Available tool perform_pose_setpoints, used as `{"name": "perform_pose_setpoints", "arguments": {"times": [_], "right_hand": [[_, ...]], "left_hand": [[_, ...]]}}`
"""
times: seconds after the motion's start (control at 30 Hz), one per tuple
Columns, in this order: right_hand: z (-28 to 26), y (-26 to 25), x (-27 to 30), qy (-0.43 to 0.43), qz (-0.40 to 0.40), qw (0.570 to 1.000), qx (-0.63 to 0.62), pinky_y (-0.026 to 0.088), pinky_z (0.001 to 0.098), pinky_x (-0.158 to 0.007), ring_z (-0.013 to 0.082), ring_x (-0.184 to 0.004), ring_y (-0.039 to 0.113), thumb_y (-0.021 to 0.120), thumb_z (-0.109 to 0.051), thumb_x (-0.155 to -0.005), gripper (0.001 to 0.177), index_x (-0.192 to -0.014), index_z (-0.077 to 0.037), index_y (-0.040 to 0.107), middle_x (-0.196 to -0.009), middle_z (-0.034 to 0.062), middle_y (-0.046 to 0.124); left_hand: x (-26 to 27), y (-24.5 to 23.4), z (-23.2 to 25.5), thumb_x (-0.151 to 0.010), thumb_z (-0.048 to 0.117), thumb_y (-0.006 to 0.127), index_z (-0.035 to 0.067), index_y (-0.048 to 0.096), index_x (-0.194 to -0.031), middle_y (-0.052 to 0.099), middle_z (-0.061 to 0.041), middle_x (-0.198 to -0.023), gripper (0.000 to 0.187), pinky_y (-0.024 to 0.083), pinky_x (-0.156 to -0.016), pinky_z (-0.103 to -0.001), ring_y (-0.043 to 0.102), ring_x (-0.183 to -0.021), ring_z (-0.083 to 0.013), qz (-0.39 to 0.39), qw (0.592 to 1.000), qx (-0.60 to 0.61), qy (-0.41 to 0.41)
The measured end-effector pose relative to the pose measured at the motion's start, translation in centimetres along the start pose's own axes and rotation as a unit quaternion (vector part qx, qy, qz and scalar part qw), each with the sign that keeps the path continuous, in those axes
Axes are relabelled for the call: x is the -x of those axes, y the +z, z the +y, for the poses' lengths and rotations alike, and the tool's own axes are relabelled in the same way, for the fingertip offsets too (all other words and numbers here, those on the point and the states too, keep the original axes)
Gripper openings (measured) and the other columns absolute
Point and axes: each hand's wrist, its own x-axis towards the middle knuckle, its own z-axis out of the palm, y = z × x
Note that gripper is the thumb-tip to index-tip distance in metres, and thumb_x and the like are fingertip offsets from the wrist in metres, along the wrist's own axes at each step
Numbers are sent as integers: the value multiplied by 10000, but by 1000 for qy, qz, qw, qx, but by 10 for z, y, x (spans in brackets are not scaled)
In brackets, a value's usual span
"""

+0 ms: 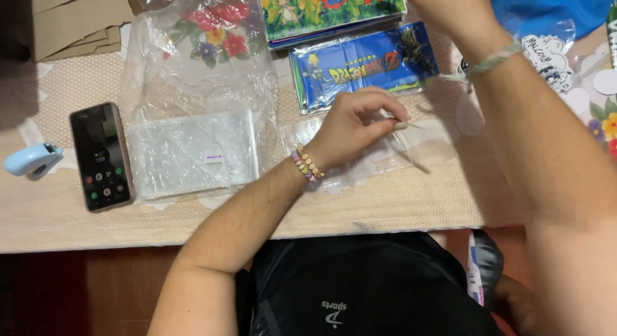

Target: The person is packaging various small items, including stickers, cards, and pins, into clear plastic sleeves and then into a larger bag.

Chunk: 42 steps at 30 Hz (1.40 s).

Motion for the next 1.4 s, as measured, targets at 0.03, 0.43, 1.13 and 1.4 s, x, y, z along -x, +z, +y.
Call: {"name": "perform_pose_setpoints", "arguments": {"times": [0.03,0.43,1.13,1.4], "right_hand": [[2,0,0,-5,4,1000,-20,291,342,-619,75,-747,357,701,-551,-1125,465,-891,-243,444,-809,-103,439],[30,3,9,-56,15,968,-246,462,293,-743,52,-864,521,789,-281,-1088,345,-952,-213,479,-869,-94,519],[20,-36,124,-602,353,716,-10,607,472,-660,382,-760,728,701,-4,-994,169,-833,36,666,-842,269,756],[24,-51,141,-654,297,690,89,571,509,-600,420,-806,728,787,146,-886,242,-729,42,635,-872,286,777]], "left_hand": [[0,1,-7,-855,47,762,168,768,-933,759,-12,-914,144,483,-735,-212,641,-776,-104,15,998,22,48],[6,-4,-18,-814,22,771,182,779,-937,753,32,-819,202,512,-873,-265,692,-846,-115,88,991,54,87],[7,-5,-9,-833,-28,746,80,765,-933,740,-54,-948,148,613,-782,-237,702,-881,-145,89,995,40,15],[7,-6,-7,-840,-28,732,94,763,-948,737,-48,-948,165,618,-781,-232,696,-890,-147,80,996,21,20]]}}
